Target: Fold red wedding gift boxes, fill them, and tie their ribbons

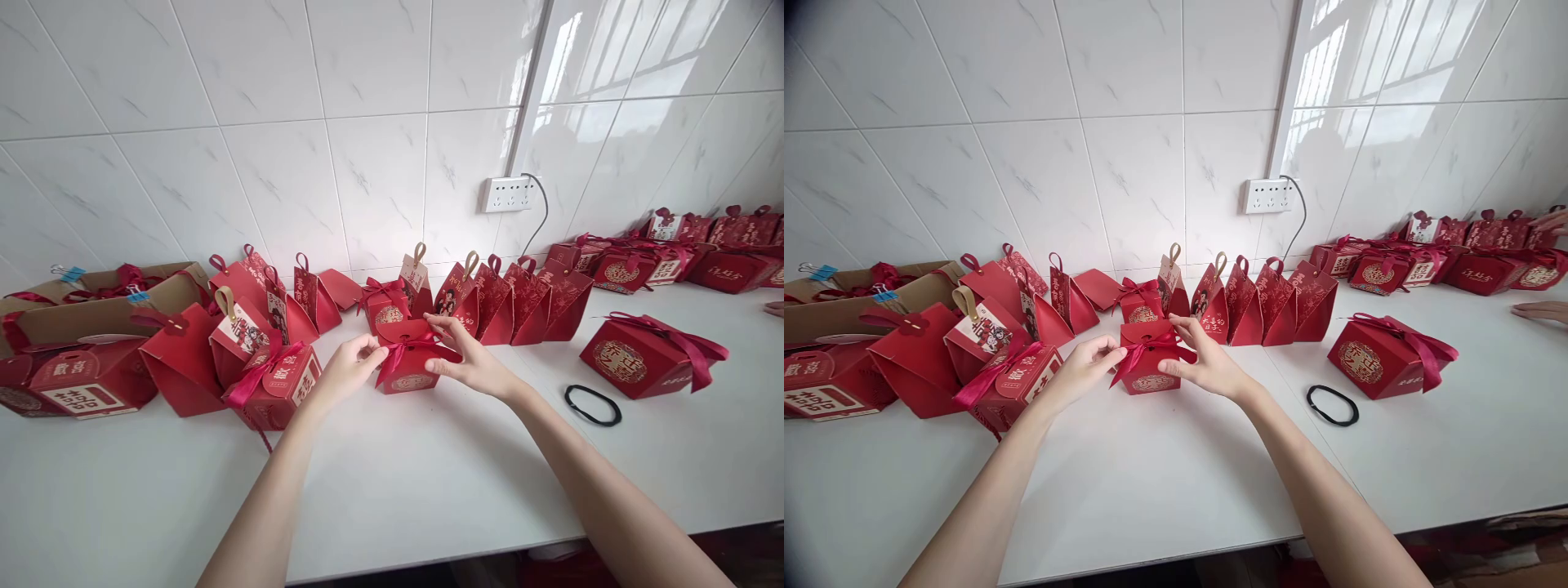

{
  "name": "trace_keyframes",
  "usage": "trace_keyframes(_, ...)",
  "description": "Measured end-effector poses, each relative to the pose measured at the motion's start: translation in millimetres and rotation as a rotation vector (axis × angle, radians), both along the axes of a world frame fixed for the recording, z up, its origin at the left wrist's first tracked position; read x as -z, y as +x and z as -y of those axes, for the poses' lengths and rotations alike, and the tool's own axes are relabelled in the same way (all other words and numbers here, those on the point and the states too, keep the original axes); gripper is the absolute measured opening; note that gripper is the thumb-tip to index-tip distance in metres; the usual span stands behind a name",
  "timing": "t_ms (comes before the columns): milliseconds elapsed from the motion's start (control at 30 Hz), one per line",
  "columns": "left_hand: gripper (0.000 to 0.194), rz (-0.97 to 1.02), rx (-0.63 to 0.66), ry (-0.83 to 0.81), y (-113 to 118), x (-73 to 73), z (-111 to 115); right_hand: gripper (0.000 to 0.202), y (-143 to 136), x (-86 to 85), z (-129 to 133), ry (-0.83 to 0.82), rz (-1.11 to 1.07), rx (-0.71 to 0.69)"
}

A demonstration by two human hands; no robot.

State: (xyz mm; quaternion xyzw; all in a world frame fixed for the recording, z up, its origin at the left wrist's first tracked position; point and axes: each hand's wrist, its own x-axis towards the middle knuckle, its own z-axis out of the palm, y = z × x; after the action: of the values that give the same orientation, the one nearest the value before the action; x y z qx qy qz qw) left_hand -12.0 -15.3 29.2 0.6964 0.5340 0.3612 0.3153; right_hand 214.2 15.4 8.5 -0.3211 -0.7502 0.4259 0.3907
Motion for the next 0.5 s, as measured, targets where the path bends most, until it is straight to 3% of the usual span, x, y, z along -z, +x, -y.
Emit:
trace_keyframes(100,0.030,0.002,-0.001,-0.024,0.4,2.9,-1.2,0.031,-2.0,0.8,-1.6,-0.075,-0.117,0.071)
trace_keyframes(333,0.031,0.177,0.010,-0.114,6.6,6.9,-4.2,0.034,-4.1,-3.8,-2.6,-0.329,-0.212,0.123)
trace_keyframes(500,0.030,0.338,-0.019,-0.207,10.7,8.7,-6.0,0.019,-6.2,-9.4,0.5,-0.573,-0.376,0.164)
